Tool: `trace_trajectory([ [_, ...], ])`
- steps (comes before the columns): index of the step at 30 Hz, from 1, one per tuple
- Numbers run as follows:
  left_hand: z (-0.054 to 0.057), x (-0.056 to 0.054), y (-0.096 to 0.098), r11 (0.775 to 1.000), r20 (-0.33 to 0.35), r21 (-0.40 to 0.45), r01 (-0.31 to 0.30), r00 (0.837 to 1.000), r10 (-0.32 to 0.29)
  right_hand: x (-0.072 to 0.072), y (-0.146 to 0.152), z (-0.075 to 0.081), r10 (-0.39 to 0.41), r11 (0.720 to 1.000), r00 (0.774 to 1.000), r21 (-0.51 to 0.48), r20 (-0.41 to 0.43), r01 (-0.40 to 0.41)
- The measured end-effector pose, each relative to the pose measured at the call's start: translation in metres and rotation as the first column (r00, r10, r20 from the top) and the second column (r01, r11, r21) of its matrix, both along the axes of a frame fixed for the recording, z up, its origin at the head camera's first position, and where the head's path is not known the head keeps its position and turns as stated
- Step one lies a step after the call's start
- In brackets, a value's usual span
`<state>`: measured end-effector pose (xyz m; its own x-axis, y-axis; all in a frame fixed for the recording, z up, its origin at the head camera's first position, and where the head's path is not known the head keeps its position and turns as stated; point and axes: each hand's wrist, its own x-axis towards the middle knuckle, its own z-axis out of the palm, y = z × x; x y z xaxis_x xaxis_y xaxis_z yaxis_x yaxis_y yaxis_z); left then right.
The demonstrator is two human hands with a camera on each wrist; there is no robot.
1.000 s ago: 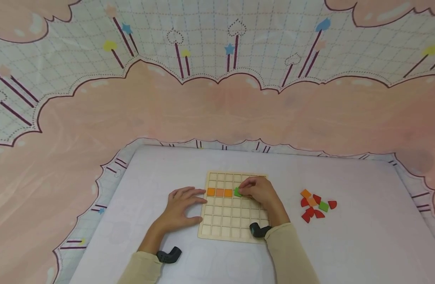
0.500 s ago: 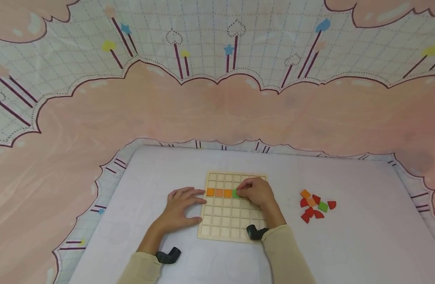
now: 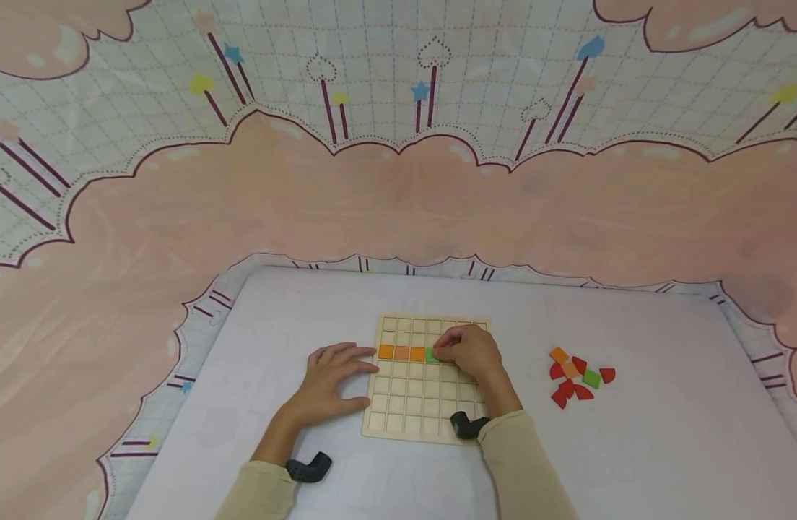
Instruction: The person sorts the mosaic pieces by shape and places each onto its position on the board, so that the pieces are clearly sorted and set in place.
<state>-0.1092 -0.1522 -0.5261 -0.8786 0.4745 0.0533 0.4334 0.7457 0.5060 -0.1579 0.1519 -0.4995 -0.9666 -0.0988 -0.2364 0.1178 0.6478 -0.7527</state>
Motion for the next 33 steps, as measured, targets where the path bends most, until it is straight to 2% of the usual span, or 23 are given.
trace_trajectory([
  [9,-0.0007,-0.0002,0.0,1.0,-0.011,0.004,-0.005,1.0,0.005,0.0001,-0.0006,-0.0022,0.002,1.0,1.0,0.003,-0.027,-0.001],
  [18,-0.0017,0.0001,0.0004,1.0,-0.014,-0.001,-0.004,1.0,0.004,0.0011,0.0006,-0.0005,-0.014,0.999,0.999,-0.038,0.031,0.015],
  [33,-0.0002,0.0007,0.0001,1.0,-0.002,-0.004,-0.006,1.0,0.006,0.0038,-0.0003,0.0035,-0.019,0.998,0.999,-0.062,0.042,0.022],
])
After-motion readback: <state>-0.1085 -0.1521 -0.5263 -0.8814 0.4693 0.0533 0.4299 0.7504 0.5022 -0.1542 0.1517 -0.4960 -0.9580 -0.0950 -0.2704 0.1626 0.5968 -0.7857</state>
